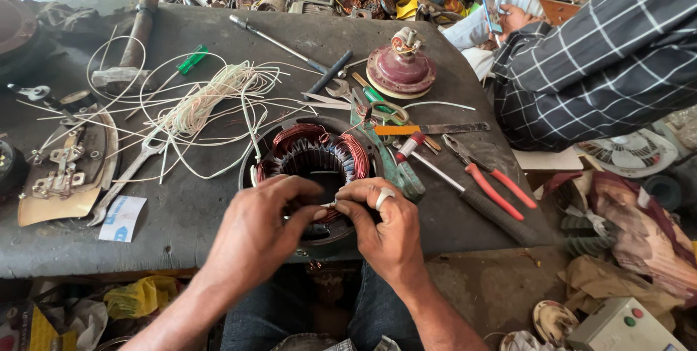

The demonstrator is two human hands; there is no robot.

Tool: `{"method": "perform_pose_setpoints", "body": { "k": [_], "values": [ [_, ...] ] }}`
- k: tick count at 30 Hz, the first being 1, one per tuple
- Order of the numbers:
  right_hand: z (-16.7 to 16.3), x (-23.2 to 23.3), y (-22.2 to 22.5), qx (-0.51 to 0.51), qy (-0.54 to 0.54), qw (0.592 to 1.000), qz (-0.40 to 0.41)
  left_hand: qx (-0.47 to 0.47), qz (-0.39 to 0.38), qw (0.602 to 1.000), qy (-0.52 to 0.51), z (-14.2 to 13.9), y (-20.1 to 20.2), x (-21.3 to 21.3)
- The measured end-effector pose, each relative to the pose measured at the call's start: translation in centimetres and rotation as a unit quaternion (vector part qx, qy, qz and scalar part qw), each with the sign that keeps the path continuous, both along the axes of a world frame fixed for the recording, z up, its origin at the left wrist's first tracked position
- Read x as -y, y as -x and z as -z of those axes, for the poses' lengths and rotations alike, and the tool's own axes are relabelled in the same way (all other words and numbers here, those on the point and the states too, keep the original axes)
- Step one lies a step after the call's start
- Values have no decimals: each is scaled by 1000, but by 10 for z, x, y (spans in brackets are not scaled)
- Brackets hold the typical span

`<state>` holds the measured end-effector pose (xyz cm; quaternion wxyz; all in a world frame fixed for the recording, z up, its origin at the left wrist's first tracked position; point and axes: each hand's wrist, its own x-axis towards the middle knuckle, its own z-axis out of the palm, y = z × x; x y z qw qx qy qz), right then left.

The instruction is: The person works on a motor stator by stripping insulation from white wires with scissors, twisting them together, and securing connections with pliers. They also strip and attach a copper wire to the stator windings using pliers.

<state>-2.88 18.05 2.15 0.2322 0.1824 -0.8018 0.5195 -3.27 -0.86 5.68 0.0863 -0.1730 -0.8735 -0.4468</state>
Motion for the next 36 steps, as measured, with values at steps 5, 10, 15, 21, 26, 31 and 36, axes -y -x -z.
{"method": "perform_pose_setpoints", "body": {
  "k": [5,10,15,21,26,31,36],
  "values": [
    [-2,-2,0,6,-30,1000,4,-2,23,996,91,-4,7,4],
    [-5,0,1,4,-38,999,2,-22,67,990,118,-7,13,6],
    [-7,2,2,32,-43,998,17,-33,49,991,123,-6,10,4],
    [-10,2,2,24,-64,998,14,-11,39,999,8,-4,7,6],
    [-11,3,1,38,-53,998,7,-15,20,995,100,-5,4,6],
    [-11,3,0,31,-61,998,18,-28,30,992,121,-4,6,5],
    [-10,3,1,37,-49,998,7,-56,48,992,97,-2,6,7]
  ]
}}
